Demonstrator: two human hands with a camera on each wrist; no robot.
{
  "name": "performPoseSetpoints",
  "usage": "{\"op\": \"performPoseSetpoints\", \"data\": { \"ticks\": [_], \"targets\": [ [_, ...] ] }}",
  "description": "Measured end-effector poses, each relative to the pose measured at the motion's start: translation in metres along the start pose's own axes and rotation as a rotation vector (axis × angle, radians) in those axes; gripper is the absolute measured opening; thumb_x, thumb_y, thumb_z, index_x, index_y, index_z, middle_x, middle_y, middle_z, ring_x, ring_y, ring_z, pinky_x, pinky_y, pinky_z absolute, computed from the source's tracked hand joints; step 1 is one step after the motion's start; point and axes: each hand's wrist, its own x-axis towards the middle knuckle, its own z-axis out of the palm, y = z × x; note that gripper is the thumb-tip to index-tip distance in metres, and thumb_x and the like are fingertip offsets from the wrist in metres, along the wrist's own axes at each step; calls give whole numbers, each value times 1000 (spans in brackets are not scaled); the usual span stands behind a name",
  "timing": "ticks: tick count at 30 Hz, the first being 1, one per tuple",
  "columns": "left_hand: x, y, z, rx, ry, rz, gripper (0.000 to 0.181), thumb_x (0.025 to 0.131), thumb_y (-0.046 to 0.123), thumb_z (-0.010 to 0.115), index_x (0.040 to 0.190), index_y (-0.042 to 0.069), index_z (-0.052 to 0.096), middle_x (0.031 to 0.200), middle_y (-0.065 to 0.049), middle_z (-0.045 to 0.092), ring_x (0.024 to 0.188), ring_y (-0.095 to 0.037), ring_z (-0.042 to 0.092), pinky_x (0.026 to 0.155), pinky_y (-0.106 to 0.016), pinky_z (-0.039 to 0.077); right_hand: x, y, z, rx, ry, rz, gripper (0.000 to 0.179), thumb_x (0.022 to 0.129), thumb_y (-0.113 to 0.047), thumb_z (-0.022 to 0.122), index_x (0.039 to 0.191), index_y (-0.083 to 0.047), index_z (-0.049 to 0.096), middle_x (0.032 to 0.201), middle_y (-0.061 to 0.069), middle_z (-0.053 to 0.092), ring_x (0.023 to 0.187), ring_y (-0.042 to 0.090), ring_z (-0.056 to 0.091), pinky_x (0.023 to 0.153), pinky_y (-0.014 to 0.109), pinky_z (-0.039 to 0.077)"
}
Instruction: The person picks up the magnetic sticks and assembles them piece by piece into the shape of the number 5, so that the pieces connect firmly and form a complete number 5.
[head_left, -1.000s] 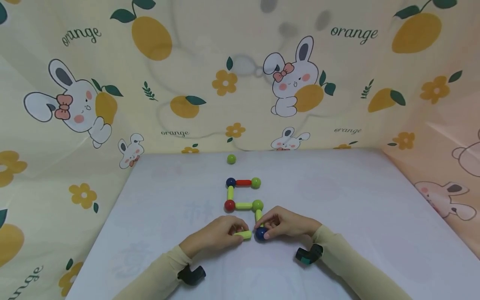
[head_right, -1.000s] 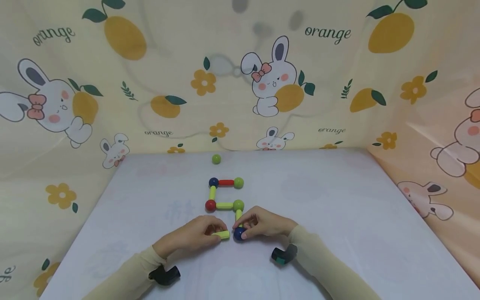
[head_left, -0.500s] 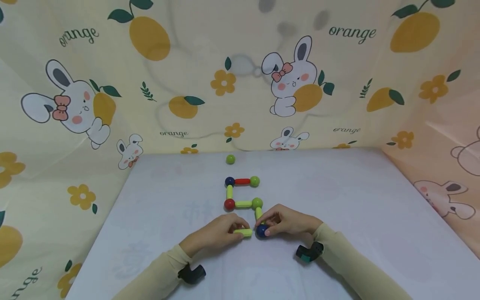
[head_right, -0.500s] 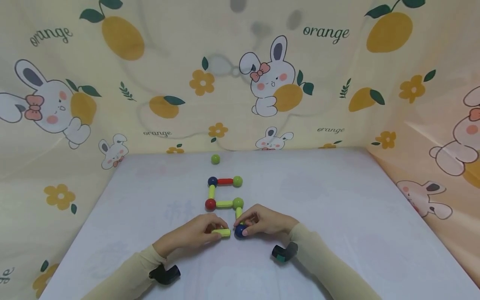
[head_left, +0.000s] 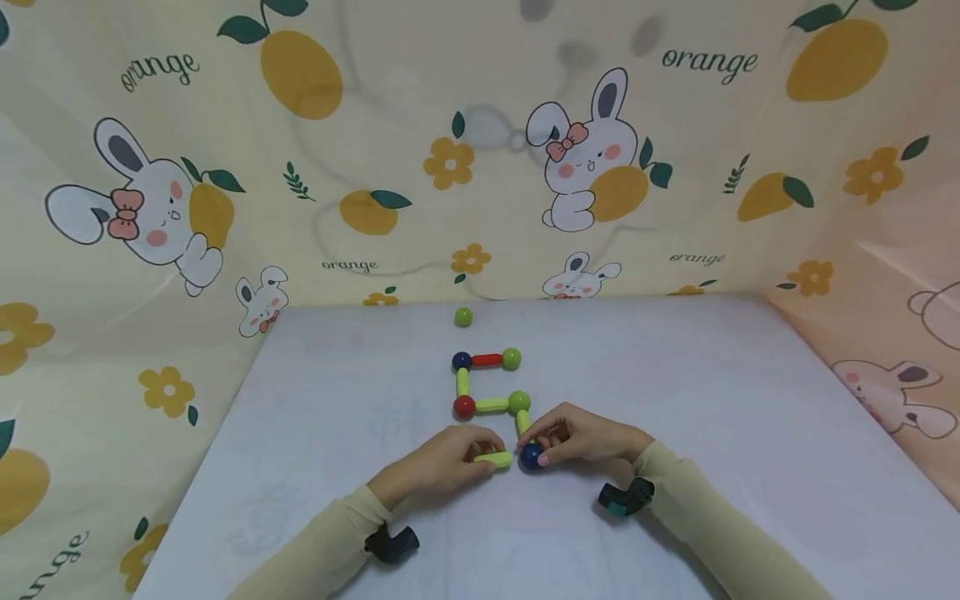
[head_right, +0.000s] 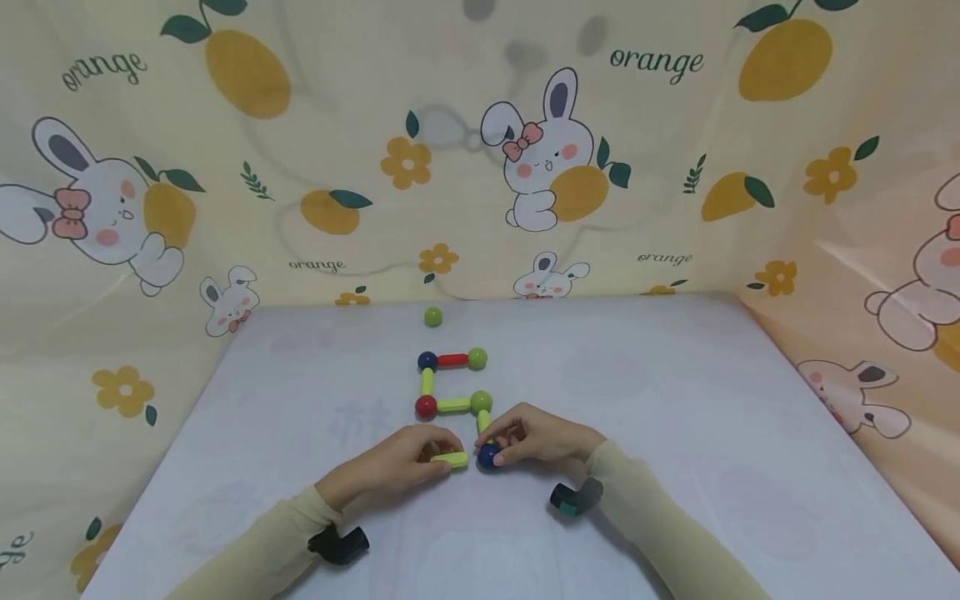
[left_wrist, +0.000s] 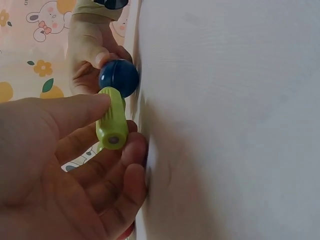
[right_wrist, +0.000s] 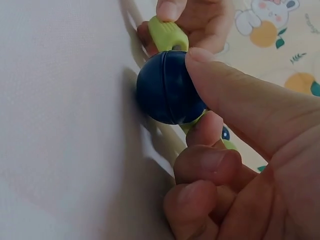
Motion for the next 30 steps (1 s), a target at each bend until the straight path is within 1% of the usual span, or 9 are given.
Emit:
{"op": "performPoseSetpoints", "data": {
  "ticks": [4, 11, 14, 16, 20, 25, 30],
  "targets": [
    [0, -1, 2, -7, 5, 20, 21, 95, 17, 70, 117, 15, 69, 103, 2, 68, 84, -6, 56, 77, -23, 47, 1, 1, 3, 16, 2, 6, 32, 94, -8, 70, 125, 2, 67, 87, -5, 56, 75, 1, 49, 64, 14, 40],
    [1, 3, 3, -25, 9, 2, 21, 95, 18, 70, 116, 18, 70, 104, 5, 69, 87, -6, 58, 80, -23, 48, 2, 0, 4, 10, 14, 9, 32, 95, -11, 70, 124, 2, 67, 83, -6, 53, 72, 3, 48, 62, 16, 39],
    [3, 5, 4, -32, 5, -9, 20, 95, 19, 70, 115, 19, 70, 102, 7, 68, 85, -5, 58, 79, -22, 49, 2, 0, 4, 3, 17, 15, 32, 95, -11, 70, 124, 2, 68, 81, -5, 52, 71, 3, 47, 61, 16, 38],
    [4, 5, 4, -32, 5, -10, 20, 95, 19, 70, 115, 19, 70, 101, 7, 68, 85, -4, 58, 78, -22, 49, 3, -1, 4, 2, 19, 21, 32, 94, -11, 71, 124, 1, 68, 81, -5, 52, 70, 2, 47, 61, 16, 38],
    [5, 5, 4, -19, 11, 8, 21, 94, 18, 71, 116, 17, 69, 101, 6, 68, 86, -4, 57, 78, -22, 49, 3, 0, 4, 2, 17, 22, 32, 94, -11, 71, 124, 0, 68, 80, -5, 53, 68, 1, 47, 60, 15, 38],
    [5, 5, 4, -22, 7, 2, 22, 94, 19, 72, 116, 17, 69, 103, 6, 68, 88, -4, 58, 81, -23, 49, 3, 1, 4, -4, 22, 18, 32, 94, -9, 71, 124, 2, 68, 81, -4, 53, 69, 2, 48, 60, 16, 39],
    [6, 4, 3, -33, 6, -8, 20, 95, 21, 71, 114, 18, 70, 102, 6, 69, 87, -6, 59, 81, -24, 50, 2, 0, 5, -14, 28, 46, 31, 94, -10, 71, 124, -1, 69, 83, -2, 53, 72, 4, 49, 63, 16, 40]
  ]
}}
